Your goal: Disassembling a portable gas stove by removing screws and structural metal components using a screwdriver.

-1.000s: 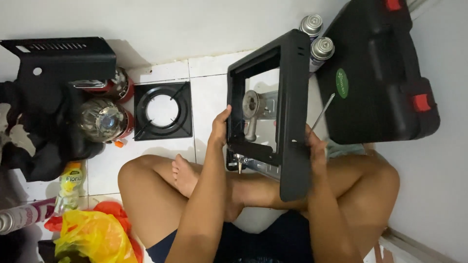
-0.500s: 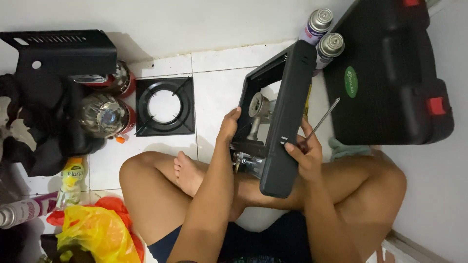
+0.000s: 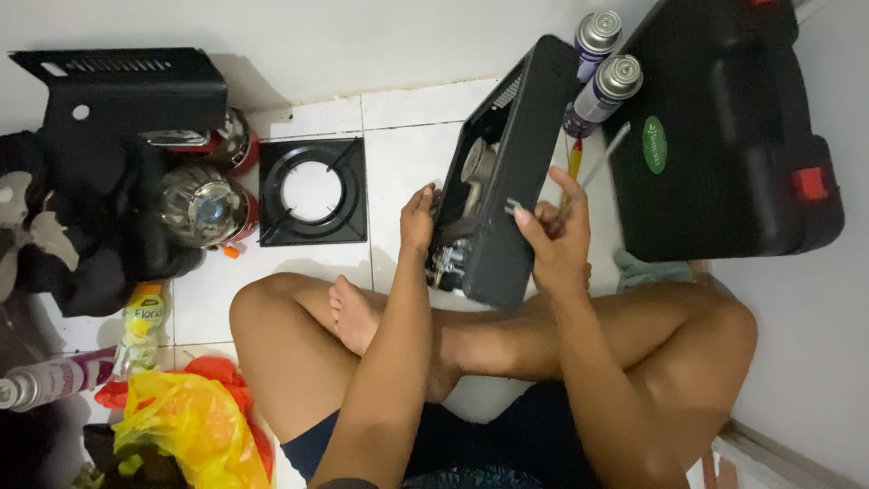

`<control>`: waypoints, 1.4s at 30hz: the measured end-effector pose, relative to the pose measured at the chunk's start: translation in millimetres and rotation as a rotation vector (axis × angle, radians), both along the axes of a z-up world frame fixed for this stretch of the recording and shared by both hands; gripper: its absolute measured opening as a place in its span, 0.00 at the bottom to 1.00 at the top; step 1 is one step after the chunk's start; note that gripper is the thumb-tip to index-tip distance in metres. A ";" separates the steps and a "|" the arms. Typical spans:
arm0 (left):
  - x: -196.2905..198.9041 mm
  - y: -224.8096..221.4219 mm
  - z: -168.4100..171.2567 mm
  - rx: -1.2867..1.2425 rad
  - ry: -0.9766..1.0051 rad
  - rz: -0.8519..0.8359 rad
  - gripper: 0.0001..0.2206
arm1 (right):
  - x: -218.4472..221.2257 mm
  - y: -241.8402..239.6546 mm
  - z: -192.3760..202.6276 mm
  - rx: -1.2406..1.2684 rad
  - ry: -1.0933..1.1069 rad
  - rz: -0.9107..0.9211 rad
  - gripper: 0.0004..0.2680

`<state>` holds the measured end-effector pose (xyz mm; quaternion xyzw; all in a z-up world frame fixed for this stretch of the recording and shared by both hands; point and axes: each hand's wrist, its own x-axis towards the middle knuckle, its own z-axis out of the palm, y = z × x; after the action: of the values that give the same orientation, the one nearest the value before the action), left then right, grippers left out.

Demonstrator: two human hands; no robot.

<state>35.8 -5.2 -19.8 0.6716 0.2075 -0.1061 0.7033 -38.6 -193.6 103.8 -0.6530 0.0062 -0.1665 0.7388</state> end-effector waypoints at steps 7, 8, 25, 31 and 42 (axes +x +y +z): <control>-39.0 27.4 58.8 0.045 0.105 0.051 0.20 | 33.2 19.0 18.8 0.000 0.127 0.006 0.20; -44.2 30.8 74.1 0.030 0.061 0.015 0.19 | 34.4 23.3 29.4 0.003 0.160 0.007 0.20; -46.2 32.8 81.9 -0.003 -0.137 -0.058 0.22 | 12.6 41.9 46.3 -0.124 0.181 0.131 0.17; -45.1 28.0 71.8 -0.048 -0.237 -0.098 0.20 | -13.6 30.2 17.2 -0.078 0.207 0.136 0.17; -39.9 27.8 52.6 -0.024 -0.214 -0.179 0.22 | -84.9 -70.7 -25.6 -1.060 0.574 0.337 0.14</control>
<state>-4.2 22.6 32.8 0.6863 0.0692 -0.0985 0.7173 -123.4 -264.3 78.2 -0.9415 0.0178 0.1539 0.2994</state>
